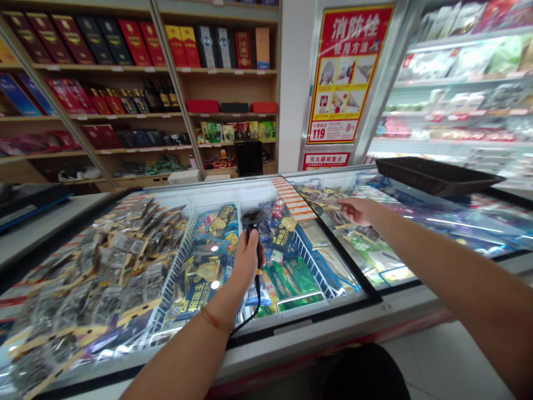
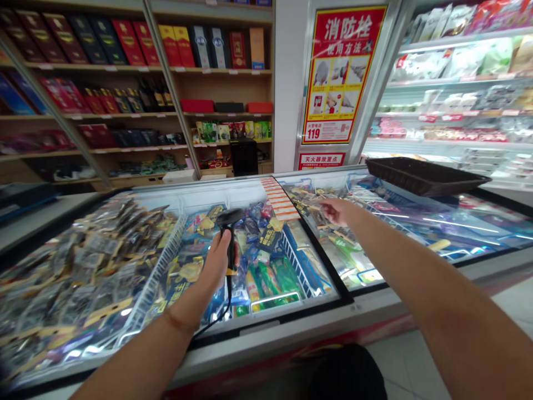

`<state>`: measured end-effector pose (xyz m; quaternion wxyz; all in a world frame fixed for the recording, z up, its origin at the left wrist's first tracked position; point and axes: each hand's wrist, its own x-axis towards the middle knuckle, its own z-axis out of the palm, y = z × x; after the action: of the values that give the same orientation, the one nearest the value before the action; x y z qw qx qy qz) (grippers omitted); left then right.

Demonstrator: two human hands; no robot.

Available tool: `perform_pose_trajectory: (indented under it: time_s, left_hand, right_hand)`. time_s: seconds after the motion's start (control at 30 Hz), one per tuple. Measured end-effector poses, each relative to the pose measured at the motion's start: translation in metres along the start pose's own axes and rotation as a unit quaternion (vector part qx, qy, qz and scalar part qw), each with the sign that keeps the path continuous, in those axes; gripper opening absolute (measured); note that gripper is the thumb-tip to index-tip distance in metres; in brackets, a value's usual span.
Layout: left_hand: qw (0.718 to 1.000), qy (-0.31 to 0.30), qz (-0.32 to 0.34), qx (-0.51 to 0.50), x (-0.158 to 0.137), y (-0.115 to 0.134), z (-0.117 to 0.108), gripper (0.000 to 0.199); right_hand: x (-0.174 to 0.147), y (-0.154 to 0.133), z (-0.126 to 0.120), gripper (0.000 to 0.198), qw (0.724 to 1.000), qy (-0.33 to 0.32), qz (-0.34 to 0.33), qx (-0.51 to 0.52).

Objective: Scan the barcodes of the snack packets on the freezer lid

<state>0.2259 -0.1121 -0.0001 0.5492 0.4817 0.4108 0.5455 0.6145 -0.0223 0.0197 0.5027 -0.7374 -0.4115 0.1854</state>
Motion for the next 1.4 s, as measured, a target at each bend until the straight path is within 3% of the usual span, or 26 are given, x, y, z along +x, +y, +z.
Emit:
perform_pose_trajectory:
  time_s: [0.07, 0.1, 0.23, 0.37, 0.5, 0.67, 0.83, 1.17, 1.4]
  left_hand:
    - [1.000, -0.016, 0.006, 0.011, -0.002, 0.001, 0.003, 0.058]
    - [1.000, -0.023, 0.009, 0.015, -0.003, 0.000, 0.004, 0.058]
    - [0.998, -0.059, 0.010, 0.021, -0.003, -0.007, 0.006, 0.056]
    - [0.997, -0.077, -0.005, 0.028, -0.001, -0.013, 0.004, 0.057]
    - [0.996, -0.087, -0.013, 0.030, -0.003, -0.014, 0.004, 0.057]
    - [0.995, -0.095, -0.021, 0.037, -0.005, -0.010, 0.007, 0.058]
    - [0.993, -0.107, -0.030, 0.047, -0.005, -0.008, 0.008, 0.059]
    - [0.991, -0.122, -0.032, 0.052, -0.004, -0.008, 0.009, 0.056]
    - [0.992, -0.115, -0.031, 0.050, -0.003, -0.013, 0.009, 0.059]
  right_hand:
    - [-0.019, -0.021, 0.019, 0.016, 0.982, -0.121, 0.079, 0.122]
    - [-0.029, -0.030, 0.032, 0.012, 0.970, -0.148, 0.082, 0.176]
    - [-0.061, -0.056, 0.098, 0.028, 0.942, -0.163, 0.004, 0.292]
    - [-0.075, -0.060, 0.164, 0.049, 0.915, -0.156, -0.059, 0.368]
    - [-0.076, -0.054, 0.202, 0.052, 0.895, -0.189, -0.084, 0.395]
    - [-0.073, -0.049, 0.205, 0.046, 0.887, -0.229, -0.004, 0.401]
    - [-0.078, -0.052, 0.200, 0.041, 0.865, -0.274, -0.032, 0.418]
    - [-0.086, -0.059, 0.193, 0.034, 0.869, -0.268, -0.028, 0.415]
    - [-0.084, -0.056, 0.197, 0.032, 0.853, -0.267, -0.006, 0.448]
